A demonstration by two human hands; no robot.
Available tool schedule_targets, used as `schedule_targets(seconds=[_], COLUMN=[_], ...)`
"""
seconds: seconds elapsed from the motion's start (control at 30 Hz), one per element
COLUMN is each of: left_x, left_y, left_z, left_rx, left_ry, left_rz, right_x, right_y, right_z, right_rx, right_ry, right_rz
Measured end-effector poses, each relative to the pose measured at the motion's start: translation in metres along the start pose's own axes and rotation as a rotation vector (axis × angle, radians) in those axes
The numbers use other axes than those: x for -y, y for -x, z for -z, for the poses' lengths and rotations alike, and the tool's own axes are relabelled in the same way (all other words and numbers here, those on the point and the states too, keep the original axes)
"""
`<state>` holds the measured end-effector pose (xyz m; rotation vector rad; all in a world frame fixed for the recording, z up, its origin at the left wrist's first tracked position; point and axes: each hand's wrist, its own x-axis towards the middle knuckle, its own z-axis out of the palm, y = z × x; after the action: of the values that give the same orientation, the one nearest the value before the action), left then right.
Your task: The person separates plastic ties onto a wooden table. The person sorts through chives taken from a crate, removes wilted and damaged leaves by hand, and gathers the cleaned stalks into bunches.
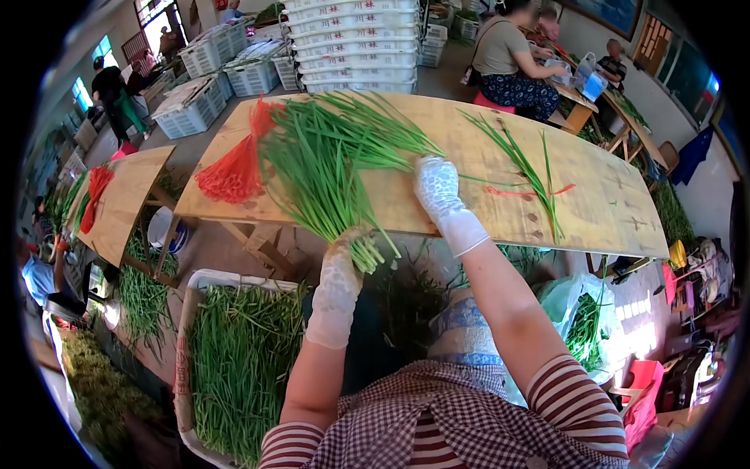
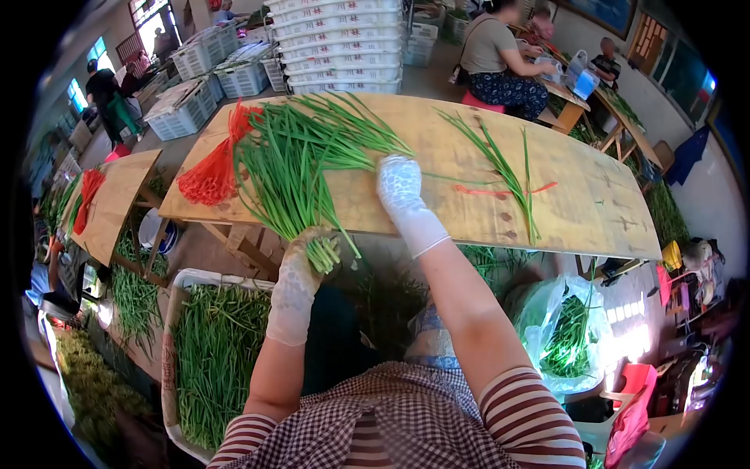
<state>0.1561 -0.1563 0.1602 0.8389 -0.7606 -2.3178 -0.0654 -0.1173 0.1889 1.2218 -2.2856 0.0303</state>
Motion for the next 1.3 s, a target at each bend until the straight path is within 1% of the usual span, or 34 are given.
schedule_targets(seconds=[0.03,0.13,0.23,0.33,0.37,0.4,0.47,0.5,0.53,0.57,0.63,0.67,0.7,0.73,0.8,0.87,0.9,0.93,1.0,1.1,1.2,1.27,1.3], left_x=[0.002,0.008,0.012,0.016,0.018,0.016,0.011,0.009,0.008,0.009,0.017,0.012,0.007,0.002,-0.004,-0.009,-0.010,-0.013,-0.016,-0.019,-0.017,-0.016,-0.016], left_y=[0.002,0.009,0.008,0.002,0.004,0.007,0.013,0.015,0.013,0.011,-0.007,-0.006,-0.003,0.001,0.012,0.015,0.014,0.014,0.013,0.021,0.013,0.015,0.015], left_z=[0.001,0.005,0.007,-0.004,-0.008,-0.012,-0.016,-0.017,-0.015,-0.011,0.006,0.010,0.013,0.011,-0.006,-0.008,-0.006,-0.003,0.000,-0.006,-0.001,-0.001,0.002], left_rx=[-0.011,-0.021,0.090,0.086,0.083,0.082,0.079,0.107,0.118,0.126,0.109,0.144,0.186,0.238,0.146,0.147,0.184,0.202,0.252,0.237,0.132,0.214,0.227], left_ry=[0.019,0.081,0.091,0.097,0.088,0.078,0.061,0.091,0.051,0.011,-0.041,-0.006,0.028,0.060,0.095,0.123,0.159,0.129,0.204,0.205,0.199,0.140,0.137], left_rz=[0.012,0.042,0.082,0.108,0.111,0.113,0.107,0.109,0.101,0.098,0.064,0.071,0.077,0.087,0.098,0.112,0.116,0.113,0.107,0.072,0.104,0.094,0.097], right_x=[0.000,0.008,0.014,0.028,0.036,0.043,0.047,0.052,0.059,0.067,0.034,0.013,-0.002,-0.018,-0.049,-0.076,-0.081,-0.084,-0.096,-0.121,-0.160,-0.156,-0.141], right_y=[0.002,0.029,0.050,0.047,0.052,0.058,0.083,0.094,0.105,0.117,0.114,0.107,0.096,0.085,0.070,0.066,0.062,0.056,0.046,0.021,-0.010,-0.026,-0.029], right_z=[-0.006,0.016,0.026,0.025,0.025,0.029,0.044,0.054,0.067,0.086,0.091,0.090,0.089,0.092,0.057,0.032,0.025,0.032,0.013,-0.011,-0.042,0.015,0.019], right_rx=[0.008,0.055,-0.071,-0.037,-0.087,-0.147,-0.123,-0.108,-0.088,-0.016,-0.029,-0.044,0.096,-0.002,-0.074,-0.051,-0.054,0.200,0.182,0.039,-0.390,-0.390,-0.293], right_ry=[-0.103,-0.412,-0.417,-0.226,-0.078,-0.011,-0.191,-0.123,-0.056,0.150,-0.548,-0.896,-0.867,-0.842,-0.371,-0.270,-0.261,-0.179,-0.200,-0.236,0.097,-0.134,-0.212], right_rz=[-0.010,-0.040,-0.069,-0.001,0.077,0.079,0.110,0.102,0.096,0.062,0.194,0.257,0.122,0.116,-0.037,-0.038,-0.043,-0.065,-0.004,-0.182,-0.427,-0.359,-0.298])
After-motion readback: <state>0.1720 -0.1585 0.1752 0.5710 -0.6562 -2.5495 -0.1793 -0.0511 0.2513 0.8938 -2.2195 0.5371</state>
